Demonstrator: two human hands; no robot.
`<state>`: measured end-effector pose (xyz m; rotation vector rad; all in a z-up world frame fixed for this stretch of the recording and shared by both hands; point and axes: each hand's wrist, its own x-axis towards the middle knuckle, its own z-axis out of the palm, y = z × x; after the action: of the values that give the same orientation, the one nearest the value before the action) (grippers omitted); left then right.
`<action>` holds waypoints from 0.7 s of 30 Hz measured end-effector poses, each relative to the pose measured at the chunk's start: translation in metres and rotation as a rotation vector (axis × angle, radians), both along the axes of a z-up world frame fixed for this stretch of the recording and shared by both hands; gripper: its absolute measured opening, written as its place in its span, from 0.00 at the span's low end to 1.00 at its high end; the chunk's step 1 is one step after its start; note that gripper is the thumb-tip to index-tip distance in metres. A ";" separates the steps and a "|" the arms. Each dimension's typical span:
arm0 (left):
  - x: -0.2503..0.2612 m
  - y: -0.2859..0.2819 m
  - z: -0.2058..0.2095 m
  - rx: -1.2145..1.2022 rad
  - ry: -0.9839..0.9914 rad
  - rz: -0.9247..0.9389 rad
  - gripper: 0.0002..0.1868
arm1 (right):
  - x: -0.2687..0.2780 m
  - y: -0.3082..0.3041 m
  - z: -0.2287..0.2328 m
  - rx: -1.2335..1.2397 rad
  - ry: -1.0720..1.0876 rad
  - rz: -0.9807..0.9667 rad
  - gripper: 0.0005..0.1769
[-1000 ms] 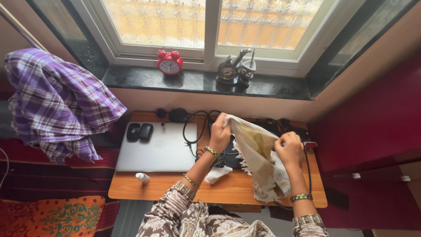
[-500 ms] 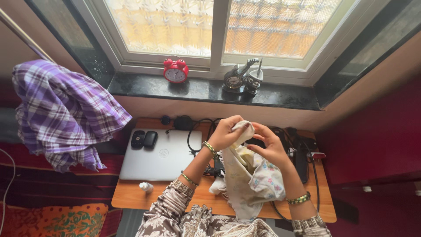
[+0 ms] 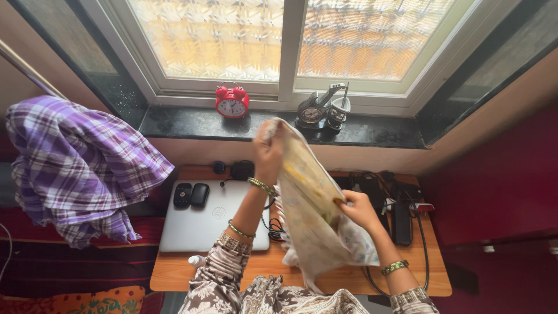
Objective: The person cleans a laptop power adapter and its attached cable by wiping them with a white cloth.
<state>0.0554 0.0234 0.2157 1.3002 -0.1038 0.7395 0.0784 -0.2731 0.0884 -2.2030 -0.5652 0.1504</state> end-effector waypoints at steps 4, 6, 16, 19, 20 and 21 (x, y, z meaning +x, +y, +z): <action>0.008 0.034 -0.006 -0.168 -0.069 0.081 0.12 | 0.000 -0.037 -0.019 -0.021 0.151 -0.211 0.11; 0.009 0.050 -0.006 -0.180 -0.072 0.153 0.08 | 0.002 -0.058 -0.024 -0.037 -0.059 -0.312 0.14; 0.011 0.101 -0.054 -0.459 0.022 0.481 0.11 | -0.010 -0.147 -0.035 0.138 -0.314 -0.846 0.13; 0.019 0.096 -0.099 -0.417 0.123 0.442 0.06 | -0.009 -0.148 -0.044 0.607 -0.114 -0.842 0.05; 0.021 0.088 -0.115 -0.333 0.131 0.431 0.06 | -0.010 -0.144 -0.043 0.609 -0.115 -0.842 0.05; 0.022 0.078 -0.131 -0.249 0.140 0.419 0.07 | -0.012 -0.136 -0.039 0.641 -0.078 -0.777 0.03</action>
<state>0.0772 0.1010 0.0850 1.1405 0.3735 0.9790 0.0669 -0.4092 0.0492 -1.6504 0.2175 -0.4664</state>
